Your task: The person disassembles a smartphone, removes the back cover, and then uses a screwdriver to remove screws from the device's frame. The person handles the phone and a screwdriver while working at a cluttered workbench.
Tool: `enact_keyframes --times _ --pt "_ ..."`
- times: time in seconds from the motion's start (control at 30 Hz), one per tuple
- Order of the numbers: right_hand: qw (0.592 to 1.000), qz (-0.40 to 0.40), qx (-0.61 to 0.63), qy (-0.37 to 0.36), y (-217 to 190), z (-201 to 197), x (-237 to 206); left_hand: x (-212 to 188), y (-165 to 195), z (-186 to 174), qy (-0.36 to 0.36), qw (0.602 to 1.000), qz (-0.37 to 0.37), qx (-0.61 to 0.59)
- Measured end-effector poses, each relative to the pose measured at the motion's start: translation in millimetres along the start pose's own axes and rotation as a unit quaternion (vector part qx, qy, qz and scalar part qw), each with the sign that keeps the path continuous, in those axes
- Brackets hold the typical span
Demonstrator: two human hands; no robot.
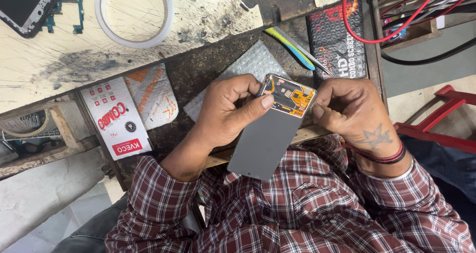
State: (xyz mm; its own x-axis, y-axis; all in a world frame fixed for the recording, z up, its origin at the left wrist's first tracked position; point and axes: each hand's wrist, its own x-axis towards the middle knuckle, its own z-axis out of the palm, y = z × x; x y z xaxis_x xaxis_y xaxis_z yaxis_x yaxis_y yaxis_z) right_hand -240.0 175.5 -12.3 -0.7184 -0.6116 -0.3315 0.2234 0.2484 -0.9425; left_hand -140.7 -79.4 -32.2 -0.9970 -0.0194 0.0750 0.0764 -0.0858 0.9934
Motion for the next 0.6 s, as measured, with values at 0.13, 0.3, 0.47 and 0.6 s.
enact_keyframes --times 0.13,0.3,0.47,0.6 --pt "1.000 0.011 0.027 -0.004 0.6 -0.2 0.1 0.8 -0.6 -0.3 -0.003 1.000 0.005 -0.002" --pt "0.999 0.023 0.033 0.001 0.5 0.2 -0.3 -0.3 -3.4 -0.5 0.000 1.000 -0.005 -0.001" --pt "0.999 0.013 0.037 0.000 5.1 -2.6 -1.3 -0.2 -10.2 -0.8 -0.002 1.000 0.017 -0.005" --pt "1.000 -0.020 0.012 -0.002 7.7 -13.4 -4.8 4.0 -15.8 -6.6 0.038 0.996 0.048 -0.071"
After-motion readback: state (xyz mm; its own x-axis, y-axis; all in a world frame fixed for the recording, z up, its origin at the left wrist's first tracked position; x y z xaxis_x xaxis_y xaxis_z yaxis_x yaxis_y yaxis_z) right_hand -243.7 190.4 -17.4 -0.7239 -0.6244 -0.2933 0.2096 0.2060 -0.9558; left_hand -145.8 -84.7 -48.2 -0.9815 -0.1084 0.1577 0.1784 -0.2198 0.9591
